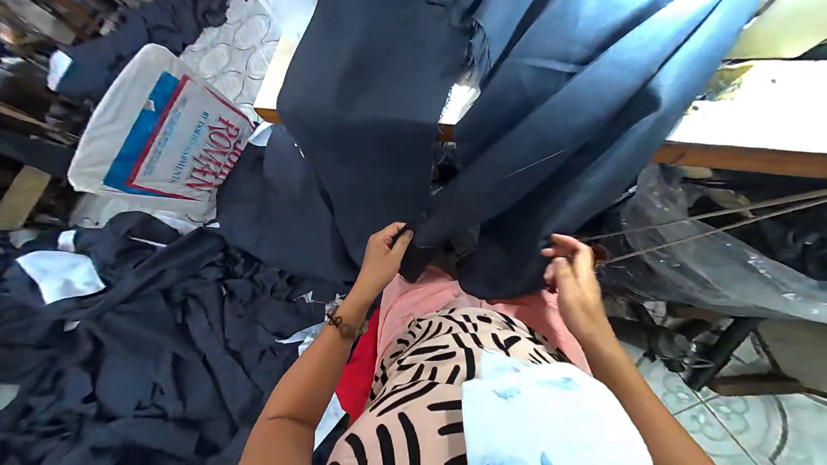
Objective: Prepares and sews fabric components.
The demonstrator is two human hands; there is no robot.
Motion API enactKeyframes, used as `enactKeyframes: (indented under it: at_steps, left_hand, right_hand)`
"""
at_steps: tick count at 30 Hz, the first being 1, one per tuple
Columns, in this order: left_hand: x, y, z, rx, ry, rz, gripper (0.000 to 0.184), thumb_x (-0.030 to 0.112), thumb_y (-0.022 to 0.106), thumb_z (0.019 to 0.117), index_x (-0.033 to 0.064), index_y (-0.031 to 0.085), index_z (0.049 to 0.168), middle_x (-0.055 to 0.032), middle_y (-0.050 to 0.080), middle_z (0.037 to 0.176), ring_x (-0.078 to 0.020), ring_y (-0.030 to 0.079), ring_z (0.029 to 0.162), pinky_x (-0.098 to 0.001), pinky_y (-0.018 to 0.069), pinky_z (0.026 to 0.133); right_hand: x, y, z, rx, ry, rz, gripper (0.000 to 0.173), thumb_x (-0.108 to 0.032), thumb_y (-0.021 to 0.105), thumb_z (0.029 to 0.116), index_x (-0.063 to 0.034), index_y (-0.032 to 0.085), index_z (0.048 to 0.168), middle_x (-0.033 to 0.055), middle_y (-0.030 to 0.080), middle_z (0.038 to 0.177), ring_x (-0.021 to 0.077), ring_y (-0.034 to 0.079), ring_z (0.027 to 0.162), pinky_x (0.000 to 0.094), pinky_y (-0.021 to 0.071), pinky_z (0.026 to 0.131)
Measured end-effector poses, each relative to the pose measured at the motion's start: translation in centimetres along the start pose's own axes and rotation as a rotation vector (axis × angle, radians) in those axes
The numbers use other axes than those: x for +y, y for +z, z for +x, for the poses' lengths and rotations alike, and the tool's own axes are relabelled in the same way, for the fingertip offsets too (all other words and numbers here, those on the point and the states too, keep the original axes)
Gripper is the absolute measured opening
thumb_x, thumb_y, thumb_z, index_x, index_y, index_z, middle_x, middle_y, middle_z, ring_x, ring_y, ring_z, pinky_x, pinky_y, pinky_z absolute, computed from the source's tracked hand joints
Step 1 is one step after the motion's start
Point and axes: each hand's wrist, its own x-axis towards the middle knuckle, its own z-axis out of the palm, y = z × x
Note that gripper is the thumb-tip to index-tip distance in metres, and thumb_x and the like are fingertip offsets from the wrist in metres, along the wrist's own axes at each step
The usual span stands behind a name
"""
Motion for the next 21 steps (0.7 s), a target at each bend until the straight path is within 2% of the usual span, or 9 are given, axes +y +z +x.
enactKeyframes:
  at_steps: [2,3,6,8,12,16,20,21]
  left_hand:
    - [0.3,0.2,-0.6,0.029,-0.022,-0.011,0.029,0.023,0.045,0.1102,0.0047,0.067,0.109,-0.0044,0.066,0.081,-0.0074,0.062,0.066,-0.0279,0.0546,0.063]
    - [0.5,0.2,-0.9,0.043,-0.023,-0.020,0.032,0.024,0.042,0.1111,0.0043,0.066,0.106,-0.0040,0.064,0.079,-0.0074,0.061,0.065,-0.0275,0.0541,0.063]
    - [1.0,0.3,-1.7,0.082,0.015,-0.049,0.035,0.022,0.039,0.1116,0.0039,0.064,0.096,-0.0008,0.060,0.072,-0.0047,0.058,0.062,-0.0236,0.0521,0.060]
    - [1.2,0.5,-2.0,0.103,0.065,-0.055,0.034,0.019,0.039,0.1106,0.0046,0.062,0.090,0.0028,0.056,0.067,-0.0013,0.056,0.059,-0.0203,0.0502,0.058]
    - [1.4,0.9,-2.9,0.132,0.169,-0.038,0.032,0.014,0.041,0.1078,0.0053,0.060,0.083,0.0079,0.052,0.063,0.0049,0.052,0.057,-0.0139,0.0464,0.057]
    - [1.3,0.9,-3.3,0.152,0.250,-0.055,0.032,0.013,0.041,0.1076,0.0052,0.061,0.084,0.0104,0.053,0.064,0.0091,0.053,0.060,-0.0104,0.0468,0.059]
    - [1.4,0.6,-3.3,0.150,0.248,-0.070,0.032,0.013,0.041,0.1077,0.0063,0.060,0.083,0.0106,0.053,0.064,0.0088,0.053,0.060,-0.0101,0.0466,0.059]
    - [1.4,0.5,-3.3,0.148,0.241,-0.077,0.032,0.013,0.040,0.1078,0.0067,0.060,0.083,0.0107,0.053,0.064,0.0085,0.053,0.060,-0.0103,0.0467,0.059]
  right_hand:
    - [-1.5,1.4,0.5,-0.155,-0.083,-0.083,0.055,-0.034,0.040,0.1065,0.0042,0.041,0.145,0.0178,0.059,0.124,0.0174,0.062,0.105,0.0382,0.0533,0.088]
    - [-2.2,2.2,0.9,-0.191,-0.137,-0.125,0.050,-0.029,0.043,0.1061,0.0043,0.045,0.143,0.0186,0.061,0.120,0.0193,0.062,0.102,0.0389,0.0537,0.087]
    - [-4.4,4.1,2.0,-0.153,-0.354,-0.233,0.031,-0.014,0.059,0.0993,0.0055,0.062,0.123,0.0156,0.066,0.097,0.0193,0.063,0.080,0.0362,0.0552,0.072]
    - [-5.4,5.0,2.9,-0.093,-0.499,-0.299,0.024,-0.012,0.064,0.0956,0.0044,0.066,0.113,0.0140,0.068,0.091,0.0202,0.066,0.076,0.0364,0.0570,0.070]
    - [-7.2,6.2,4.2,-0.073,-0.600,-0.387,0.021,-0.010,0.064,0.0954,0.0044,0.066,0.111,0.0159,0.069,0.094,0.0260,0.068,0.075,0.0423,0.0578,0.065]
    - [-7.5,5.9,5.0,-0.095,-0.571,-0.388,0.022,-0.010,0.062,0.0981,0.0040,0.064,0.115,0.0155,0.069,0.094,0.0253,0.069,0.076,0.0423,0.0581,0.067]
    - [-7.7,5.1,5.5,-0.033,-0.578,-0.359,0.021,-0.011,0.060,0.0998,0.0033,0.061,0.115,0.0138,0.067,0.090,0.0203,0.065,0.072,0.0359,0.0560,0.066]
    - [-7.9,5.1,5.2,-0.044,-0.595,-0.365,0.022,-0.011,0.060,0.0988,0.0038,0.062,0.114,0.0141,0.067,0.089,0.0217,0.066,0.072,0.0380,0.0567,0.065]
